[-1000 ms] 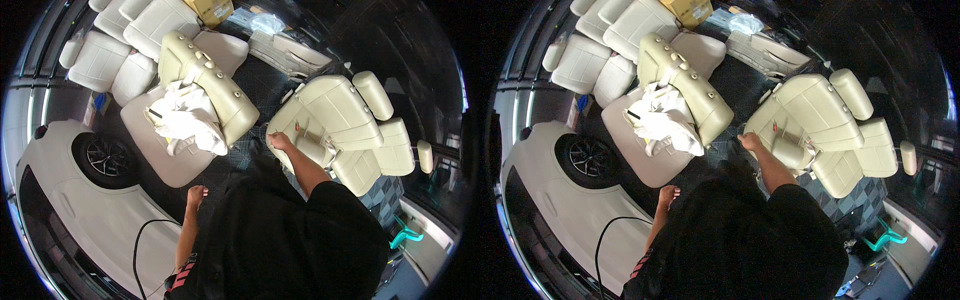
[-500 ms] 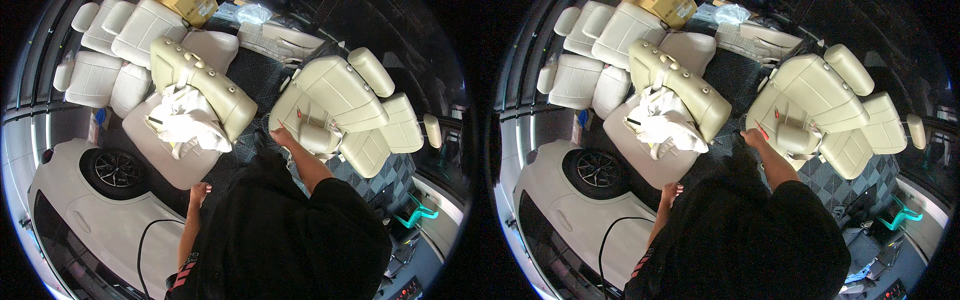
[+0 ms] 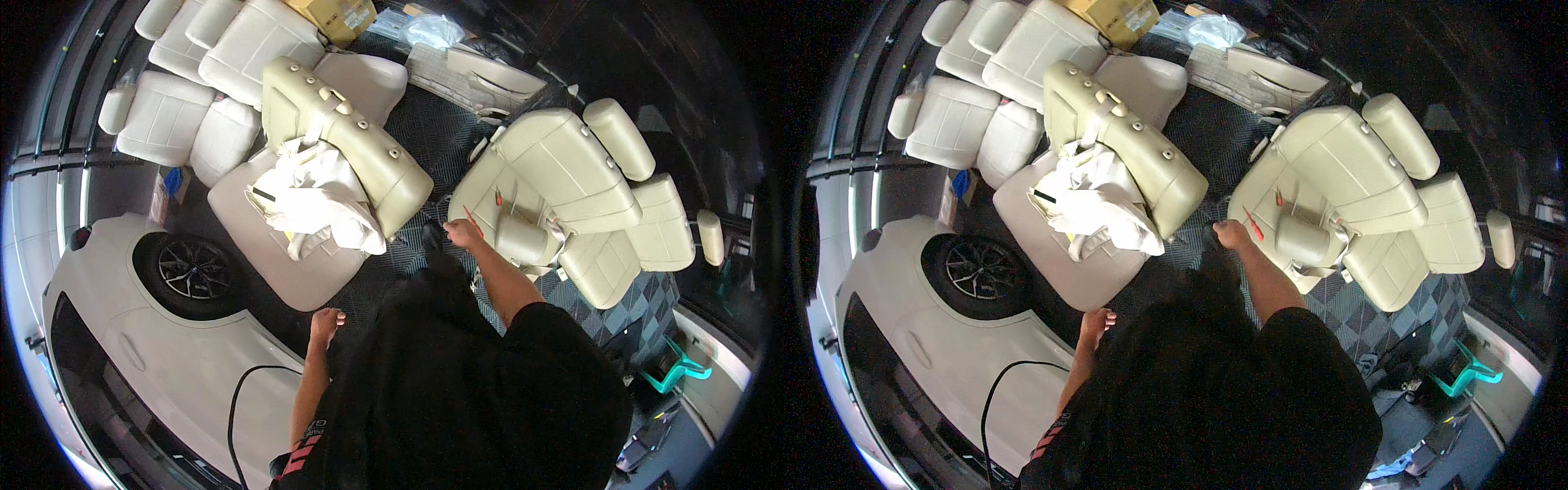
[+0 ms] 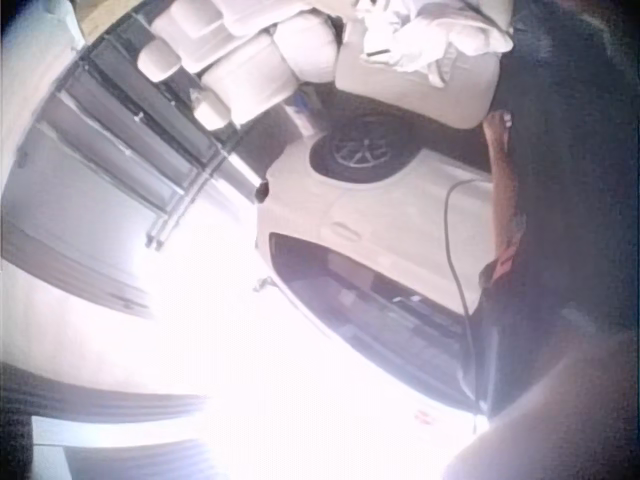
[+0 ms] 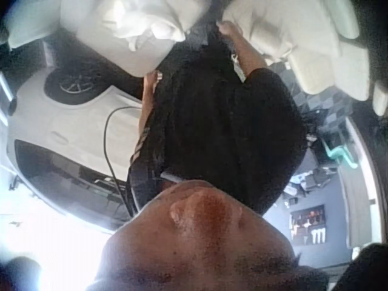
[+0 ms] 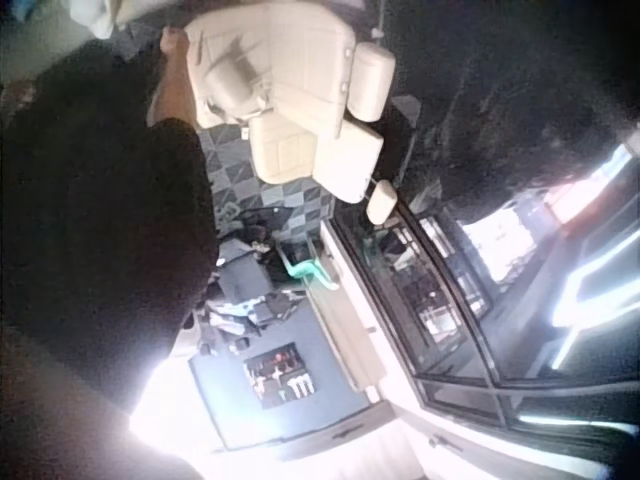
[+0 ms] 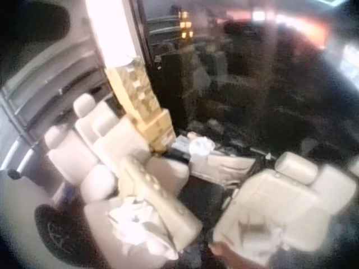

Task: The person removes a beige car seat from a pile of seats in a garage. They flip the seat over to access the underside and use a red pry tool to detach a metal bracket from the seat frame. The person then removes the bracket and places it on the floor.

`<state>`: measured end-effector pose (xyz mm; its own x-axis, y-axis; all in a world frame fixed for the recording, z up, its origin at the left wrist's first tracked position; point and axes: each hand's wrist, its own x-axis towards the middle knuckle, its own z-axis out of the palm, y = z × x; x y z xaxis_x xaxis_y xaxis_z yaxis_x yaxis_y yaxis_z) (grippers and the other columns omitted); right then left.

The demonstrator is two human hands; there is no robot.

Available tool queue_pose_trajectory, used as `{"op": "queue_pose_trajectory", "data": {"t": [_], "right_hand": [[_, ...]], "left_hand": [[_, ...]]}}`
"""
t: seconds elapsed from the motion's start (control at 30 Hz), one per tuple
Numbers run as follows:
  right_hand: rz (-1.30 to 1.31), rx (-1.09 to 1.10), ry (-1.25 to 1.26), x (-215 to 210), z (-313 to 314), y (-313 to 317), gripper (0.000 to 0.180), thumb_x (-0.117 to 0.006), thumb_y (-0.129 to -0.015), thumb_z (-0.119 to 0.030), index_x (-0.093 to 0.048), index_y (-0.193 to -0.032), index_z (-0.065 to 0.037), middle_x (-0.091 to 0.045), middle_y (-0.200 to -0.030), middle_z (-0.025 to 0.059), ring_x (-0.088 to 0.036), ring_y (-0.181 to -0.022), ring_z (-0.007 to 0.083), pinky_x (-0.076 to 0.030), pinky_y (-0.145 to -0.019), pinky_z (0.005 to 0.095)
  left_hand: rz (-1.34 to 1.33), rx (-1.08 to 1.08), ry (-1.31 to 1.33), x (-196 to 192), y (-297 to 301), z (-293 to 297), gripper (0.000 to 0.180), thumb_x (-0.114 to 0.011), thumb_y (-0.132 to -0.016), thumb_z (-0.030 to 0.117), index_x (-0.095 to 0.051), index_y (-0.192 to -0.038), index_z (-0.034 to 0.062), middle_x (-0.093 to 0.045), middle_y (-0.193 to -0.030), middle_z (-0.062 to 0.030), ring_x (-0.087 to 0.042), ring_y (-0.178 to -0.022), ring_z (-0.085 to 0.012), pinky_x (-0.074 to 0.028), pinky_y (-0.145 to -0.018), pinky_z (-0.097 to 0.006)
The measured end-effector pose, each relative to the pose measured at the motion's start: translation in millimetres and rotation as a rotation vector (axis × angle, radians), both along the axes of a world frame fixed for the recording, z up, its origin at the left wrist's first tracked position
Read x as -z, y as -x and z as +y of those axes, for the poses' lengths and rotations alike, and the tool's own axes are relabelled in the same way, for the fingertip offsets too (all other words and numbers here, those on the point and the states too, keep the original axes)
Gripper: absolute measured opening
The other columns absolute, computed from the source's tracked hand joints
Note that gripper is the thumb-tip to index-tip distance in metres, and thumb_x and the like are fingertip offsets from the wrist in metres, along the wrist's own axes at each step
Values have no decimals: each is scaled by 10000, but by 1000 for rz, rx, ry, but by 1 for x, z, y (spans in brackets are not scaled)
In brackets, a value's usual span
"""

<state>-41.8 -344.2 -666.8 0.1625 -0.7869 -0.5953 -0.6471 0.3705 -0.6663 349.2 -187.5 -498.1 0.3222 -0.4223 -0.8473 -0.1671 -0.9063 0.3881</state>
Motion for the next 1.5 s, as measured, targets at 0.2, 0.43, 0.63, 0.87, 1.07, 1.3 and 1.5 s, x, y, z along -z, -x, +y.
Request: {"op": "queue_pose_trajectory", "data": {"t": [0.2,0.43,0.63,0.87,1.07,1.3,1.5], "right_hand": [[40,-94,-15,37,7,-16,260,-553,-866,-260,-592,-792,-14,-634,-722,133,-622,-647,281,-489,-664,423],[137,-486,492,108,11,4,186,-639,-777,-211,-632,-867,-47,-645,-758,126,-628,-660,275,-501,-747,443],[119,-21,-90,49,-48,-51,480,-600,-873,-393,-598,-1156,-6,-651,-953,156,-613,-936,290,-487,-826,372],[344,257,172,82,-107,-85,996,-634,-785,-602,-226,-1447,20,-229,-1492,238,-298,-1351,345,-270,-1088,417],[95,217,-4,124,-150,-91,911,-474,-858,-659,-224,-1461,-24,-270,-1495,173,-299,-1356,311,-267,-1095,397],[-160,518,-137,110,-155,-121,919,-311,-855,-748,-248,-1460,-60,-279,-1499,147,-299,-1355,321,-249,-1101,413],[-141,465,-176,113,-174,-104,826,-329,-883,-690,-314,-1432,-74,-359,-1452,143,-356,-1309,327,-294,-1069,416]], "left_hand": [[-41,-108,-95,-4,-19,26,244,-563,-892,279,-608,-908,40,-651,-807,-56,-608,-693,-148,-461,-626,-286],[-137,-539,-10,-8,-73,53,249,-546,-905,256,-581,-1034,46,-634,-836,-56,-605,-660,-142,-446,-566,-278],[-226,-708,-20,25,-145,90,289,-553,-894,262,-604,-1017,6,-632,-836,-66,-585,-623,-143,-447,-543,-281],[-256,-435,-46,208,-274,116,502,-585,-867,359,-548,-1206,-9,-632,-1043,-180,-602,-933,-313,-447,-887,-409],[-448,-472,-112,307,-362,69,911,-607,-809,574,-239,-1462,57,-267,-1493,-199,-313,-1357,-323,-279,-1104,-437],[71,-861,218,404,-455,82,945,-377,-832,721,-239,-1465,33,-335,-1462,-199,-371,-1318,-319,-273,-1088,-452],[238,-933,264,430,-456,75,838,-338,-875,674,-274,-1465,82,-364,-1458,-153,-380,-1311,-317,-244,-1093,-485]]}}
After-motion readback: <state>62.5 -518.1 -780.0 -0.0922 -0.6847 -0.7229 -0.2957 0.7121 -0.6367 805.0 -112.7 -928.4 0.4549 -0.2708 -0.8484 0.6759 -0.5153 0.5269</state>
